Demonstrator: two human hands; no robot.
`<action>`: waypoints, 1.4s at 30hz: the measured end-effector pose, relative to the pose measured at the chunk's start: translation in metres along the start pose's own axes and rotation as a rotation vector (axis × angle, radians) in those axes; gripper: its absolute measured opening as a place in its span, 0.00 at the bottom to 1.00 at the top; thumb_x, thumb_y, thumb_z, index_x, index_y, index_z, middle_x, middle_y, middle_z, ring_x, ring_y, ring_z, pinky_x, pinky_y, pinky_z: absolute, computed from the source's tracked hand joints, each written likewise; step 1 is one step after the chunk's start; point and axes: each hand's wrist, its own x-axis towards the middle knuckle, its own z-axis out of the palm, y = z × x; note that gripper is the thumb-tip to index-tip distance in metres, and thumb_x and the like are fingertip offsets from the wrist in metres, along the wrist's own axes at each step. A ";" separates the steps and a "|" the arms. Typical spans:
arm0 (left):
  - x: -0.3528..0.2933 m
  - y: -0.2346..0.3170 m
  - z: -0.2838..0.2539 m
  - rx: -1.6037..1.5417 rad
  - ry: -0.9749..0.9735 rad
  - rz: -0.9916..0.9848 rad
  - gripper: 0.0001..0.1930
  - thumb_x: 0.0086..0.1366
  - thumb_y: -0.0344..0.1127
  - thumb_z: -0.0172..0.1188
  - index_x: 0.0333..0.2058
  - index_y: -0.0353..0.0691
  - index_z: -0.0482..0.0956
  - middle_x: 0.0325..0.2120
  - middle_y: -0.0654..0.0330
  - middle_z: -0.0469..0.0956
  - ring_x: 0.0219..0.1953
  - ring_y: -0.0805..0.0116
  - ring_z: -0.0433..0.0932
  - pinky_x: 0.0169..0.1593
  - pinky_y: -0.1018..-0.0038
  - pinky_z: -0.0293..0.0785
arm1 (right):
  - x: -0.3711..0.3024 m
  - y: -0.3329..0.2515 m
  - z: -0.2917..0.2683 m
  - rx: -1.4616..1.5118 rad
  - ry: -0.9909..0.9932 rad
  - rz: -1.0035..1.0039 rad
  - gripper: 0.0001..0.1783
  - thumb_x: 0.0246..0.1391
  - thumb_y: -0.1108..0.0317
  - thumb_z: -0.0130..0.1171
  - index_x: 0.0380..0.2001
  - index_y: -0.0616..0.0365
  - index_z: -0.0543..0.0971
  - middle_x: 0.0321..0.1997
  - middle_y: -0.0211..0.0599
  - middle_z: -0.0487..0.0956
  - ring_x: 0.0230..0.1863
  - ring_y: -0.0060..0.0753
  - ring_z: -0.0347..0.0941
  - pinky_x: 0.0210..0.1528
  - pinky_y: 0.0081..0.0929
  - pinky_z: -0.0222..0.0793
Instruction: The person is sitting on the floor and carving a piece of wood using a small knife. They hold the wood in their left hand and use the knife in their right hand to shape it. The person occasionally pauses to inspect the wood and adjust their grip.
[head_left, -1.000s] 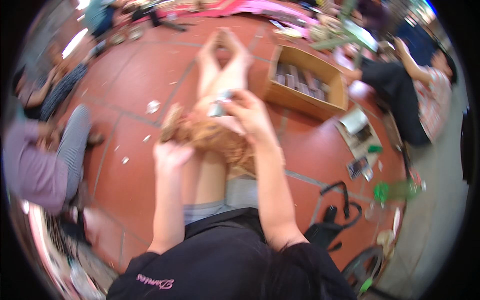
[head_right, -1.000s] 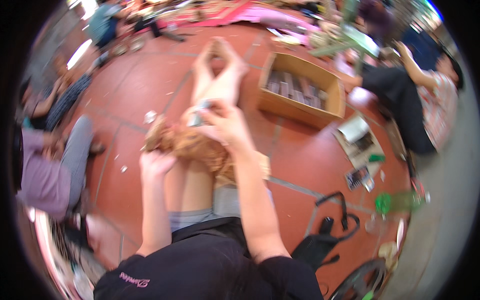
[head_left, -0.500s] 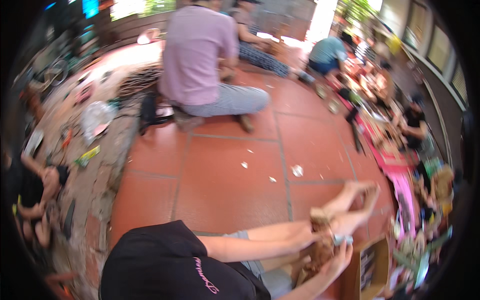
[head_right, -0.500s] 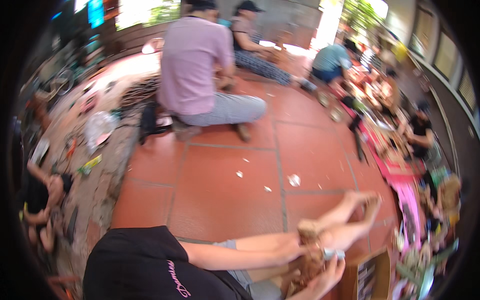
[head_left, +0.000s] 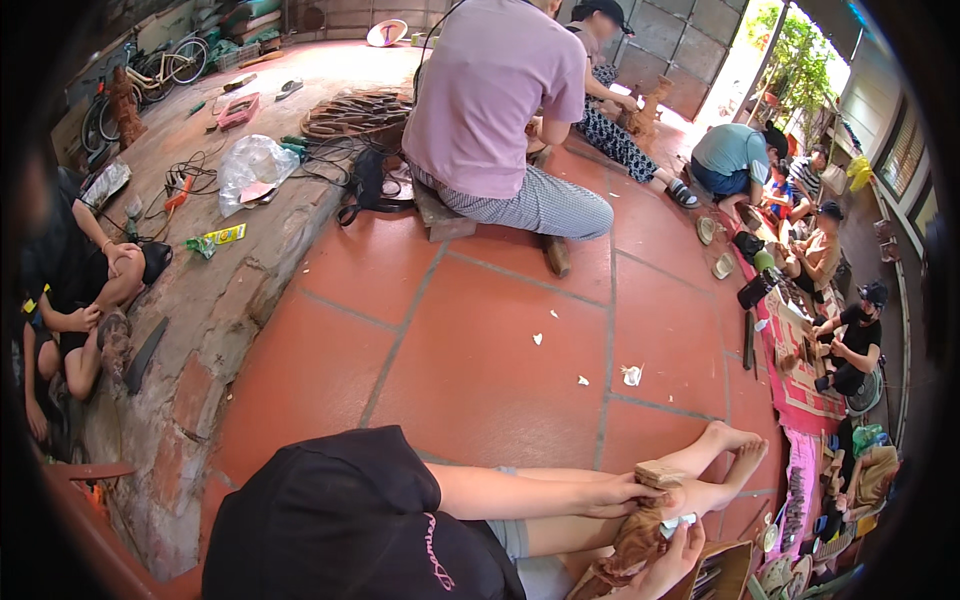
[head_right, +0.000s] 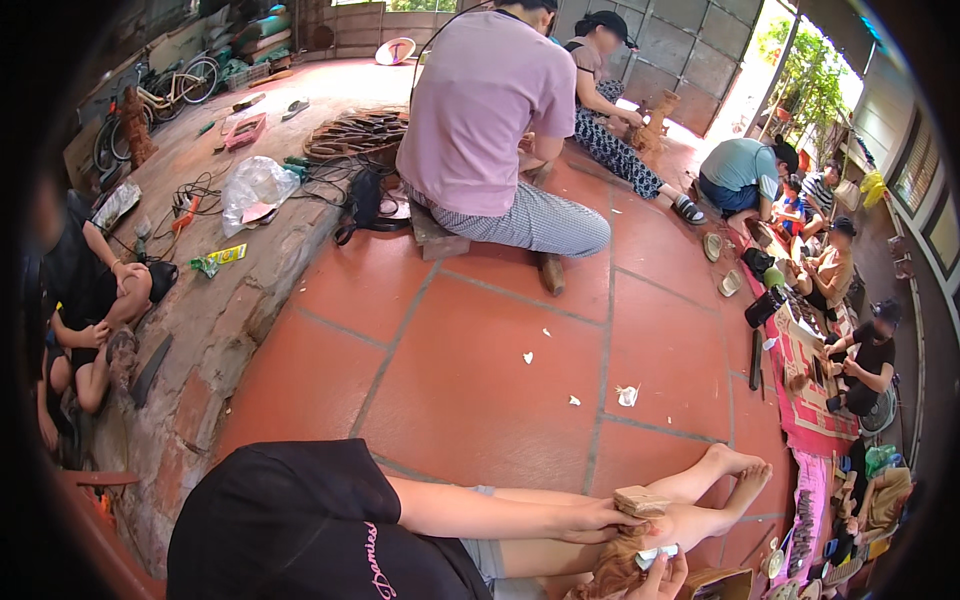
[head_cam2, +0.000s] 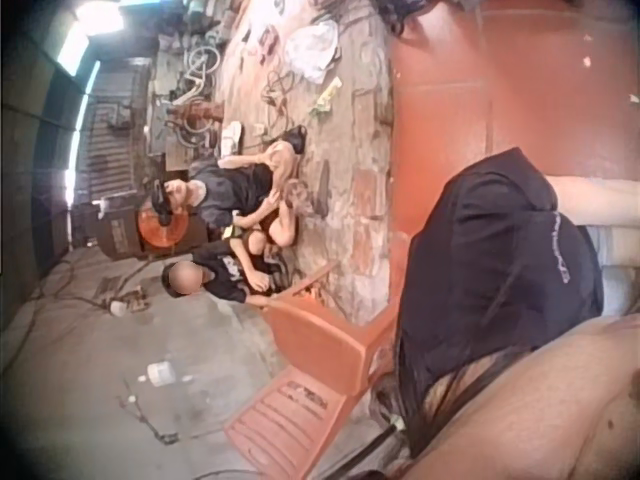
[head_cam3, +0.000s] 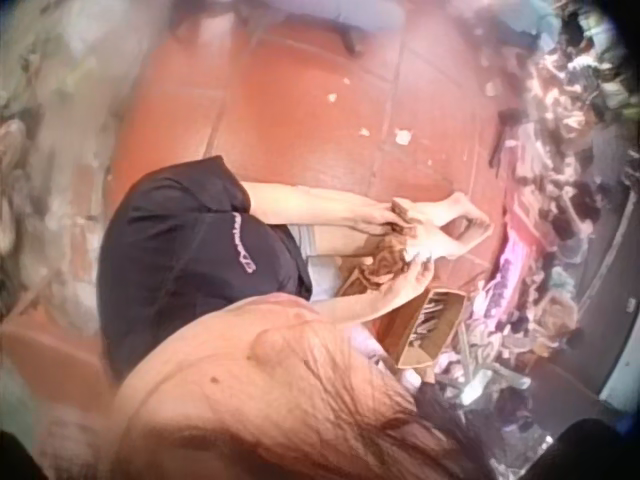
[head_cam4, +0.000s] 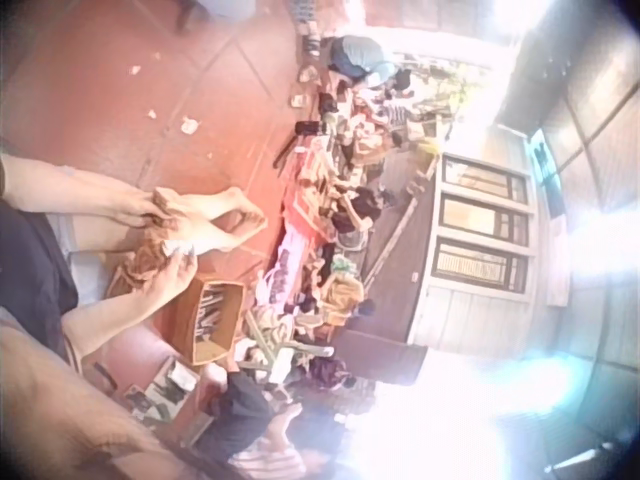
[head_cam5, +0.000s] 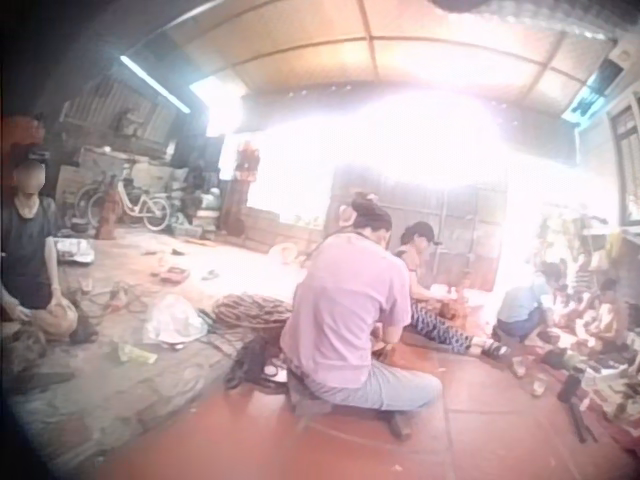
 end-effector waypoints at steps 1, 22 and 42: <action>0.001 0.000 -0.005 0.004 -0.021 -0.014 0.23 0.64 0.32 0.59 0.56 0.40 0.64 0.50 0.62 0.71 0.53 0.74 0.70 0.55 0.73 0.69 | 0.003 0.006 -0.001 -0.062 0.002 -0.020 0.20 0.56 0.73 0.58 0.52 0.68 0.71 0.48 0.45 0.75 0.47 0.37 0.71 0.49 0.31 0.70; -0.002 0.008 -0.008 0.139 -0.210 0.116 0.23 0.64 0.36 0.58 0.56 0.35 0.66 0.53 0.64 0.71 0.52 0.74 0.69 0.57 0.73 0.64 | 0.010 0.045 0.010 -0.459 0.083 -0.419 0.28 0.47 0.63 0.71 0.47 0.64 0.70 0.43 0.45 0.77 0.43 0.38 0.73 0.48 0.35 0.70; -0.030 0.033 -0.002 0.254 -0.124 0.234 0.22 0.63 0.35 0.61 0.54 0.38 0.68 0.48 0.64 0.74 0.51 0.74 0.71 0.57 0.72 0.66 | -0.002 0.053 0.072 -0.344 -0.172 -0.534 0.24 0.45 0.69 0.70 0.43 0.64 0.72 0.37 0.46 0.78 0.39 0.39 0.74 0.44 0.34 0.71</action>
